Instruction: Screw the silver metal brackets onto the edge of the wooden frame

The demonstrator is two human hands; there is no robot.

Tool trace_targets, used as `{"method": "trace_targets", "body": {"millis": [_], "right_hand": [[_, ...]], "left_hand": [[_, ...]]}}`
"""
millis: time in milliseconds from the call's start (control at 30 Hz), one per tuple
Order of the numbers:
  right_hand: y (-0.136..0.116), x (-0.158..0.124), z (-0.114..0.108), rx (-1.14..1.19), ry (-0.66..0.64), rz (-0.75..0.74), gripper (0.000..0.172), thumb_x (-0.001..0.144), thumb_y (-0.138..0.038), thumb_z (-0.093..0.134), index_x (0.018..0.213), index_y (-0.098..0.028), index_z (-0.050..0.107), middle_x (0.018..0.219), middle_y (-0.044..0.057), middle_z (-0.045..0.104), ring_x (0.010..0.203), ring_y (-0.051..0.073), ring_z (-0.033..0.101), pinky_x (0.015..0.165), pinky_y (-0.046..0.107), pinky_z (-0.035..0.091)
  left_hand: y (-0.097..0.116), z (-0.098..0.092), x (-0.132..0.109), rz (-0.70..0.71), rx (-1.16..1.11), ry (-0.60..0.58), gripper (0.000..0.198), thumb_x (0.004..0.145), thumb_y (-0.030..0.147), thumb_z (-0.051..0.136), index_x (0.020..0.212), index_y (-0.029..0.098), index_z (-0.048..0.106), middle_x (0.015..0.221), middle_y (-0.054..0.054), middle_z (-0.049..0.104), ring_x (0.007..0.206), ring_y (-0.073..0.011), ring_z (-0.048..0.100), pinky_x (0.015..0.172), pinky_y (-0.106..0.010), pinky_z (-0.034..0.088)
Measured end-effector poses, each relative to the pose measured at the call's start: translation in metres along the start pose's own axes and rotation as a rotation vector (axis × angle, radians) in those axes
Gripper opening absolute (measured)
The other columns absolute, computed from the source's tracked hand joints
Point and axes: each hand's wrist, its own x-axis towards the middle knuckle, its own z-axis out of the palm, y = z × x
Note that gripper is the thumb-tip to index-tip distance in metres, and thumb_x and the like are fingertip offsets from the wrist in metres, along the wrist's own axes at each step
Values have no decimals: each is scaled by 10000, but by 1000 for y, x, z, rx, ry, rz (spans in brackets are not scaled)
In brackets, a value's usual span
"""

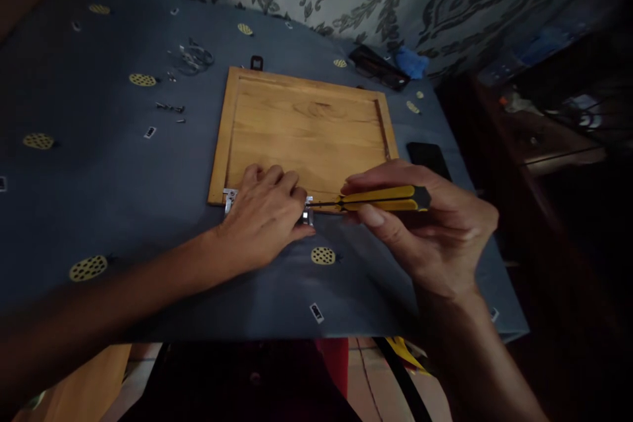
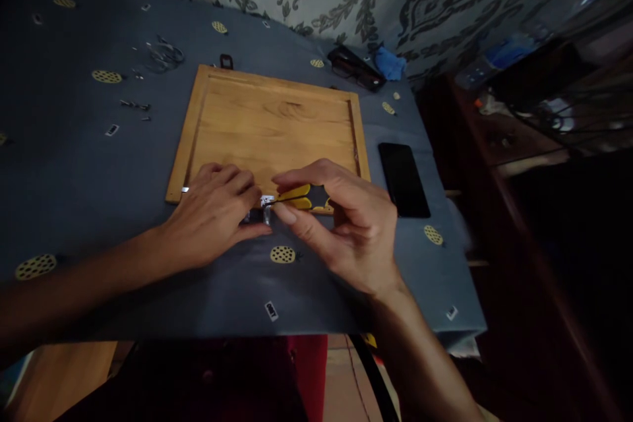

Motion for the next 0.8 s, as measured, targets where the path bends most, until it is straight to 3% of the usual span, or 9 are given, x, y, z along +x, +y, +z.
{"method": "trace_targets", "body": {"millis": [167,433,600,800], "right_hand": [[-3,3,0,-27,-61,-77,181,900,-215,789,1055,-308,801,915,-1,803,807,202,749,691,354,589],[-2,1,2,9,-44,-24,136,911,-265,773,1040,-293,804,924,22,800,780,220,748,687,384,615],[-1,2,6,50,28,28,46,885,-283,818,930,-280,808,929,35,795,720,196,731,558,333,611],[5,6,18,213,126,98,88,852,-255,855,850,-262,767,920,7,776,515,109,657,443,257,571]], "left_hand": [[-2,2,-2,9,-6,24,405,946,525,746,1055,135,744,1039,-123,698,1085,-336,615,915,-461,425],[-2,4,-3,8,-9,50,400,945,525,747,1049,140,742,1027,-119,703,1073,-322,613,895,-444,420],[-2,2,-3,-3,-26,15,421,952,524,737,1092,127,746,1076,-136,702,1101,-336,607,915,-456,413],[-1,1,-2,-21,-28,1,418,951,526,738,1095,133,745,1088,-131,705,1119,-337,605,932,-461,419]]}}
